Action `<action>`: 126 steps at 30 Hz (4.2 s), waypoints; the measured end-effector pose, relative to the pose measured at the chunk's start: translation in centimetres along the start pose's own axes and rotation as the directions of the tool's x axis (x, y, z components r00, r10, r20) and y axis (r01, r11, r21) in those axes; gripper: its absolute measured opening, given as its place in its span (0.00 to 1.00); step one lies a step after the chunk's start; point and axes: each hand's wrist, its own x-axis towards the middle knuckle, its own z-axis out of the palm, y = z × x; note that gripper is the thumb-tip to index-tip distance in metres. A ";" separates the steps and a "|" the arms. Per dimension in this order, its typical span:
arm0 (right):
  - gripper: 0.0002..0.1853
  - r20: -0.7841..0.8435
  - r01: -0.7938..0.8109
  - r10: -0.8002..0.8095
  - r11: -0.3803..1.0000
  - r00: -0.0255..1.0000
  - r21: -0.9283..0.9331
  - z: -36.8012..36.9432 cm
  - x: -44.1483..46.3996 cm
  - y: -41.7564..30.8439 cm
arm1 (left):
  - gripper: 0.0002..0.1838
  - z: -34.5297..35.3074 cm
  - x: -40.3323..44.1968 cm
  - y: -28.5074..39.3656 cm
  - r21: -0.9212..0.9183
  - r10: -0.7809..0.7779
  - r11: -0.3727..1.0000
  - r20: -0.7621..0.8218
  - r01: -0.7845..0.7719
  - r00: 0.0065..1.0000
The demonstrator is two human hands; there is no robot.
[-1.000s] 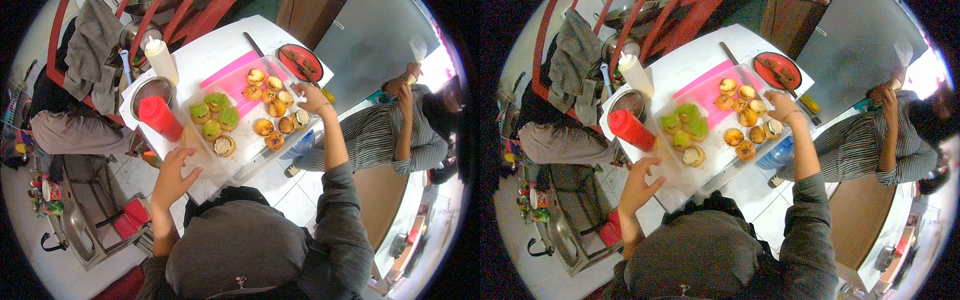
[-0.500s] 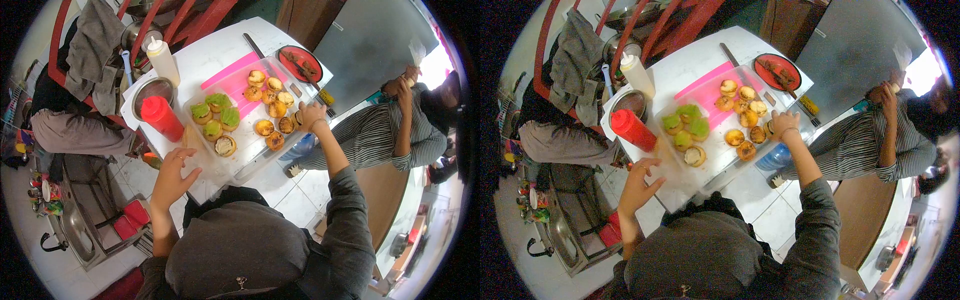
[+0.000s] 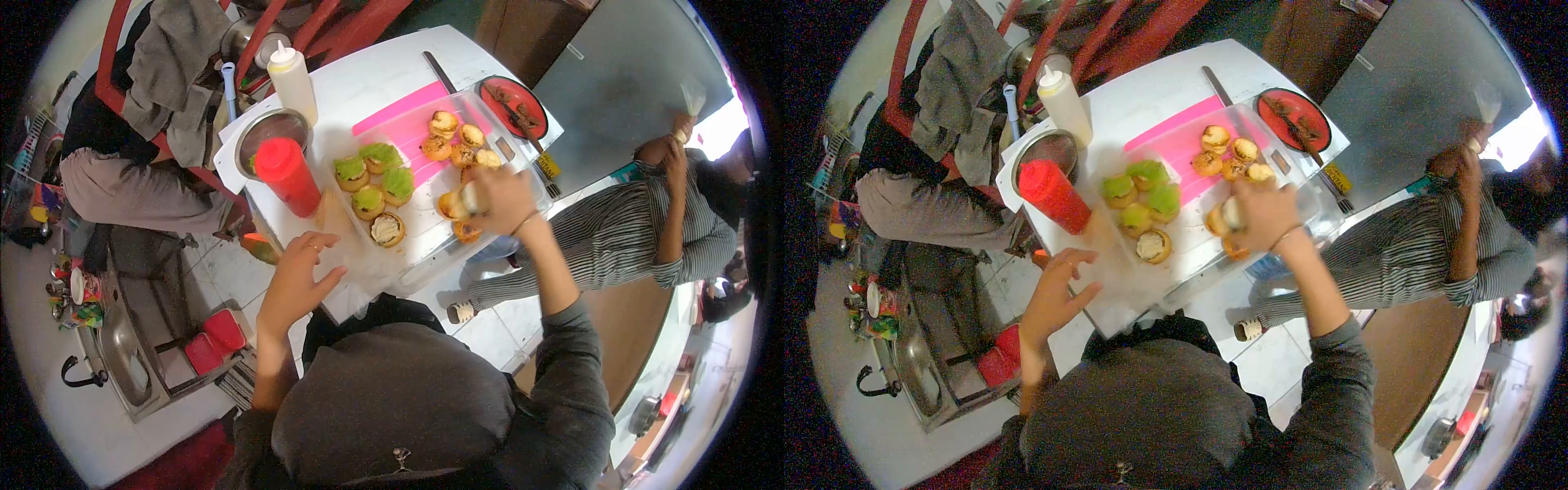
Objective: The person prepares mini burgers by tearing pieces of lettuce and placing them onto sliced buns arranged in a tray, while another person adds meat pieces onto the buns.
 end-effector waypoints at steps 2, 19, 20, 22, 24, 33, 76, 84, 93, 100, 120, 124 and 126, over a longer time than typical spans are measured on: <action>0.30 0.139 0.051 -0.054 0.998 0.989 0.022 2.7 0.3 -3.0 | 0.20 0.4 0.0 -0.3 0.010 0.026 1.000 0.011 -0.026 1.000; 0.35 0.371 0.039 -0.254 0.866 0.893 0.499 6.2 -1.2 -5.4 | 0.19 0.7 -0.6 -1.5 -0.009 0.069 0.998 -0.025 -0.069 0.997; 0.35 0.382 0.016 -0.271 0.832 0.884 0.554 6.2 -1.1 -5.6 | 0.19 0.8 -0.6 -1.8 -0.017 0.074 0.997 -0.035 -0.074 0.997; 0.35 0.305 0.058 -0.306 0.785 0.902 0.617 6.6 -1.2 -5.5 | 0.19 0.4 -0.9 -1.8 -0.053 0.055 0.997 -0.053 -0.058 0.997; 0.35 0.114 0.204 -0.345 0.755 0.932 0.624 7.1 -1.2 -4.0 | 0.18 -0.8 -1.4 -1.9 -0.105 0.009 0.994 -0.081 -0.017 0.997; 0.30 0.093 0.045 -0.146 0.733 0.985 0.679 -5.0 -0.6 -5.2 | 0.08 -7.8 -0.3 -11.5 -0.112 -0.086 0.993 -0.456 0.038 0.886; 0.08 0.136 -0.116 0.215 -0.102 0.967 0.988 1.3 -1.6 -22.2 | 0.07 -5.2 -0.9 -6.2 -0.364 0.137 0.926 0.076 -0.100 0.988; 0.06 0.163 -0.159 0.391 -0.044 0.906 0.986 3.0 -2.7 -11.9 | 0.07 -0.2 3.8 -4.3 -0.268 0.282 0.922 -0.023 -0.278 0.959; 0.08 0.126 -0.130 0.035 0.376 0.991 0.917 5.9 2.1 -6.9 | 0.10 1.4 5.0 -4.1 -0.233 0.121 0.963 -0.065 -0.133 0.991; 0.15 0.239 -0.197 -0.069 0.376 0.969 0.905 8.5 4.4 -8.8 | 0.11 2.3 3.9 -4.3 -0.207 0.008 0.978 -0.141 -0.037 0.990; 0.17 -0.099 0.132 -0.090 0.768 0.991 0.627 8.4 4.7 -9.6 | 0.11 2.9 2.4 -4.2 -0.222 -0.077 0.975 -0.253 0.020 0.964; 0.16 -0.245 0.240 -0.123 0.811 0.962 0.534 9.1 5.1 -9.8 | 0.11 2.6 2.4 -4.4 -0.229 -0.078 0.973 -0.261 0.017 0.962; 0.17 -0.221 0.202 -0.088 0.791 0.971 0.577 8.8 4.8 -9.9 | 0.11 2.4 2.1 -4.5 -0.245 -0.091 0.969 -0.260 0.025 0.961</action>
